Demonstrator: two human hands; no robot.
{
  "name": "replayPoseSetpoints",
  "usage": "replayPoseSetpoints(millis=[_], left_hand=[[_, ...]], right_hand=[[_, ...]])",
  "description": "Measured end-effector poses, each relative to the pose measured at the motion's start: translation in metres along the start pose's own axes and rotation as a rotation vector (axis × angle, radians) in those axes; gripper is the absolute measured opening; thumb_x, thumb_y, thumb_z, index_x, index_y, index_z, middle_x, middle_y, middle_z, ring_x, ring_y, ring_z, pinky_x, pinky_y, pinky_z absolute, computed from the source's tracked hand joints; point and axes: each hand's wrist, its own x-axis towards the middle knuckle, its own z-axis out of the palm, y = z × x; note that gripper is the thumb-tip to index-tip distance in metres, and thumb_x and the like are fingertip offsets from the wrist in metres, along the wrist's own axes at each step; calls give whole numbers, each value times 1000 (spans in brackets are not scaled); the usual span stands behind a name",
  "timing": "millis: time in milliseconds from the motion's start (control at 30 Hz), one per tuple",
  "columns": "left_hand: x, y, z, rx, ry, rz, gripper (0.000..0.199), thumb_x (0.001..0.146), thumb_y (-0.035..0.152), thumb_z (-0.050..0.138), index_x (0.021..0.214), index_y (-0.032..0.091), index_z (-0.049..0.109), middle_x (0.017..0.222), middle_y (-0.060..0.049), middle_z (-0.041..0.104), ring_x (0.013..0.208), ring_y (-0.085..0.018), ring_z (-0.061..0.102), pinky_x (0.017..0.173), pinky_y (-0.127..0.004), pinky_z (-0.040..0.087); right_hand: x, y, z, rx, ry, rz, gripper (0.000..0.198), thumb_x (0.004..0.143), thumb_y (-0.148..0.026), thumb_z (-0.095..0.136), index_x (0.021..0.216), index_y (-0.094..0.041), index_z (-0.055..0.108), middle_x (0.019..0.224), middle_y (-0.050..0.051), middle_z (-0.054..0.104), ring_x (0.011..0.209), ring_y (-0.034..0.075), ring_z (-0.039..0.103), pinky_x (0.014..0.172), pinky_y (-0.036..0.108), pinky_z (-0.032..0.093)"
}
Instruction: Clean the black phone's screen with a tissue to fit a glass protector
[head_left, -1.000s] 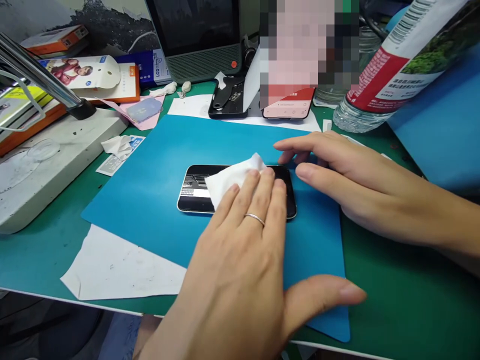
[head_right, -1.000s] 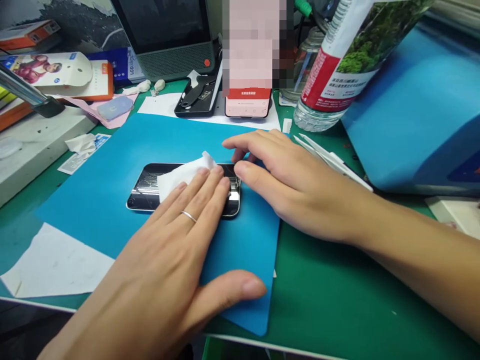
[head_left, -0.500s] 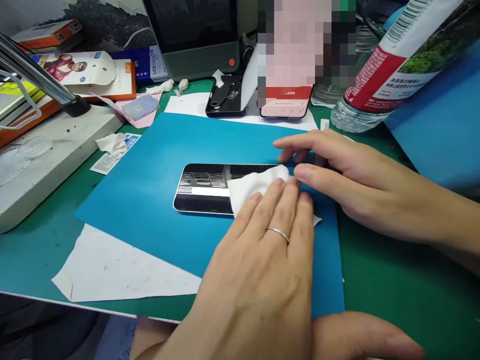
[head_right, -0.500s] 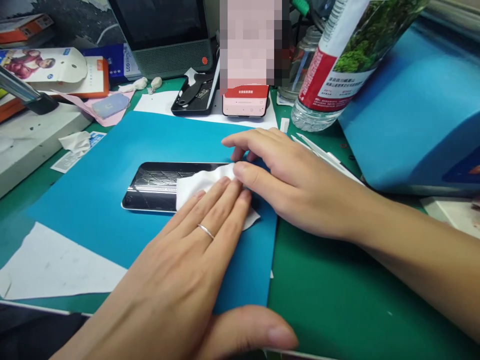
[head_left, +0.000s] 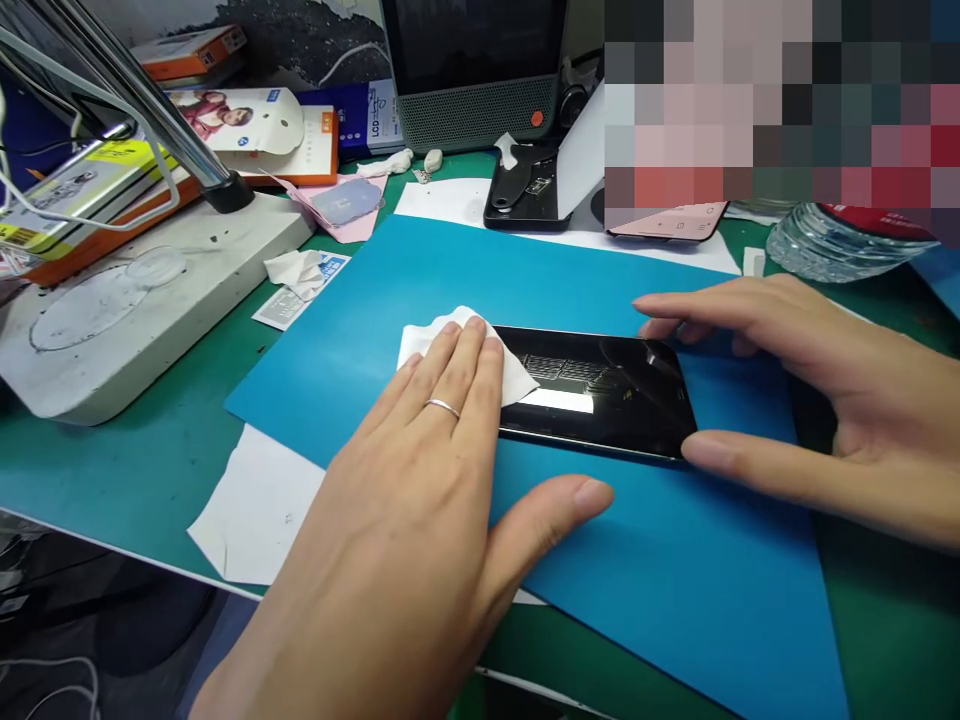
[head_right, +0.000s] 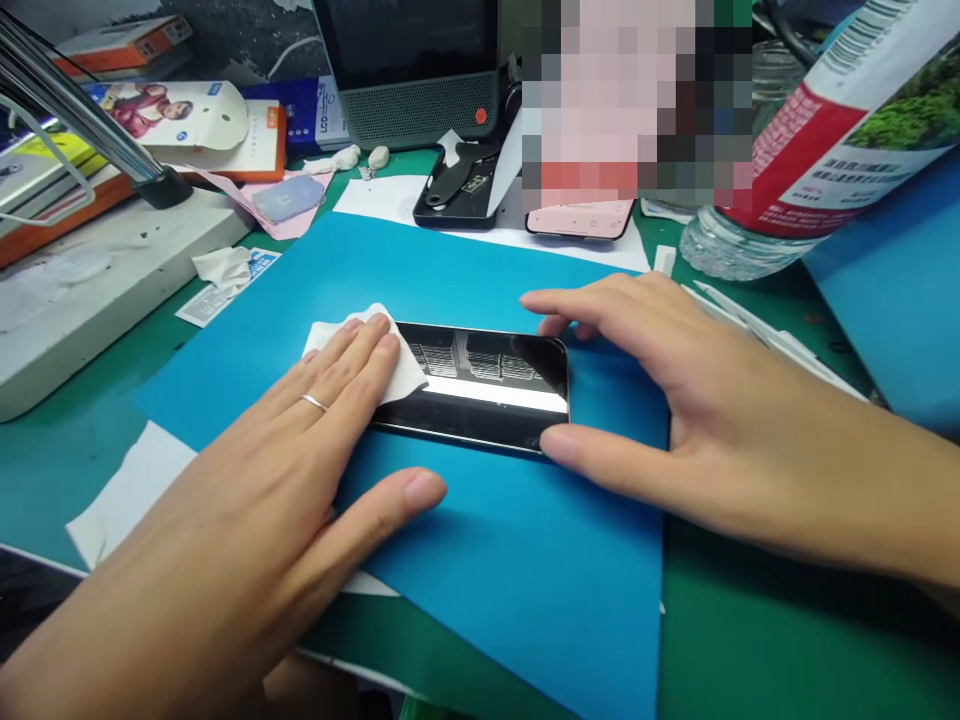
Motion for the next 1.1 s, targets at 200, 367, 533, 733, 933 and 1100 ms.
replayPoseSetpoints(millis=[200, 367, 533, 733, 933, 1100], left_hand=[[-4, -2, 16, 84, 177, 59, 88, 108, 70, 27, 162, 2, 42, 172, -23, 31, 161, -38, 25, 128, -57, 33], [0, 7, 24, 170, 258, 126, 91, 109, 68, 23, 160, -5, 42, 166, -28, 37, 157, -38, 34, 122, -58, 40], [8, 26, 26, 186, 227, 230, 93, 108, 70, 26, 157, -6, 44, 164, -29, 38, 155, -38, 35, 120, -56, 42], [10, 53, 33, 73, 235, 271, 100, 105, 76, 22, 156, -7, 46, 165, -27, 39, 156, -38, 36, 123, -57, 38], [12, 67, 38, -14, 209, 269, 106, 101, 82, 17, 160, -2, 43, 170, -19, 32, 161, -31, 28, 129, -52, 27], [12, 65, 34, -25, 209, 281, 99, 105, 76, 17, 160, -2, 43, 170, -17, 33, 161, -30, 29, 129, -50, 26]], right_hand=[[0, 1, 0, 6, -29, -53, 82, 84, -58, 78, 158, -44, 46, 145, 6, 63, 130, 43, 59, 113, 65, 50], [2, -1, -2, -1, -25, -119, 80, 86, -61, 76, 157, -35, 50, 148, 8, 63, 134, 41, 58, 114, 60, 50], [3, -4, -2, -9, -14, -194, 76, 91, -60, 71, 156, -27, 49, 142, 11, 64, 130, 39, 59, 108, 54, 53], [3, -2, 2, 52, -4, -212, 84, 86, -62, 77, 155, -21, 52, 135, 14, 66, 125, 40, 60, 104, 57, 53], [4, -6, 2, 69, 12, -207, 72, 90, -51, 73, 153, -23, 54, 134, 13, 66, 124, 37, 61, 107, 55, 52], [3, -4, 1, 89, 11, -193, 71, 90, -55, 74, 152, -26, 55, 134, 12, 68, 125, 38, 61, 109, 55, 52]])
